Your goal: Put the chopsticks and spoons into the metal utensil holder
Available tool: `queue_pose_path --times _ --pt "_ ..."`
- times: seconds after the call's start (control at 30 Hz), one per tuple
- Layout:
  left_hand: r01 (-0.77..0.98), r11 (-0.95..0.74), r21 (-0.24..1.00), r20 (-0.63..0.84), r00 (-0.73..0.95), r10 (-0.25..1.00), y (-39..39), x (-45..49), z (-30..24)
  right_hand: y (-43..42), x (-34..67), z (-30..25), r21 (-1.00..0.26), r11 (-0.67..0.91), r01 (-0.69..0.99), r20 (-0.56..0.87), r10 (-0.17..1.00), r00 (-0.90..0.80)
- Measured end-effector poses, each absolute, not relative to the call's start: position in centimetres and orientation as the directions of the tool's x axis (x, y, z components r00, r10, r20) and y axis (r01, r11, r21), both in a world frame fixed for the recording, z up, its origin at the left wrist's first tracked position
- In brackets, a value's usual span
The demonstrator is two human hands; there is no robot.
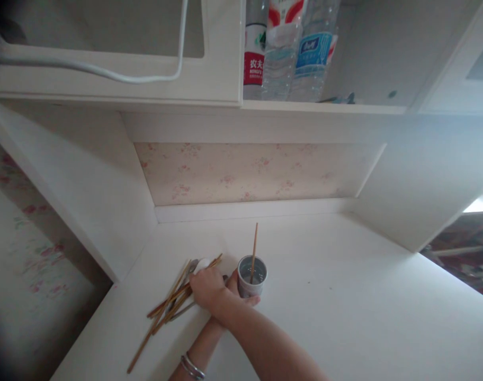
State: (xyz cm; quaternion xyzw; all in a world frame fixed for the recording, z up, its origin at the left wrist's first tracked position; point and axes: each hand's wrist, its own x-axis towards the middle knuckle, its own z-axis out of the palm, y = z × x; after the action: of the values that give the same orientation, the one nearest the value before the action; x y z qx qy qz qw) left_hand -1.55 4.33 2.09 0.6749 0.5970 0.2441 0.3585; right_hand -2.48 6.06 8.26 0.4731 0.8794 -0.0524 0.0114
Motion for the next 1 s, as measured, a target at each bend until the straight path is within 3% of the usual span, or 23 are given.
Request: queue_pose_path --times 0.23,0.43,0.77,1.0 --pt "0.645 -0.052 0.763 -0.076 0.17 0.983 4.3 -1.4 1.1 6.0 -2.5 8.3 -0.048 0.591 0.805 -0.061 0.803 -0.593" --pt "0.507 -0.075 0.859 -0.03 0.197 0.98 4.1 -1.3 1.7 6.2 -2.5 7.6 -0.025 0.619 0.785 -0.027 0.785 -0.619" --pt "0.398 -0.154 0.904 0.067 0.223 0.972 4.0 -1.1 0.4 5.9 -1.9 8.0 -0.027 0.625 0.78 0.013 0.78 -0.625" --pt "0.445 -0.143 0.884 0.035 0.244 0.969 3.9 -1.3 1.0 6.1 -1.9 7.0 -0.072 0.59 0.804 -0.018 0.805 -0.593"
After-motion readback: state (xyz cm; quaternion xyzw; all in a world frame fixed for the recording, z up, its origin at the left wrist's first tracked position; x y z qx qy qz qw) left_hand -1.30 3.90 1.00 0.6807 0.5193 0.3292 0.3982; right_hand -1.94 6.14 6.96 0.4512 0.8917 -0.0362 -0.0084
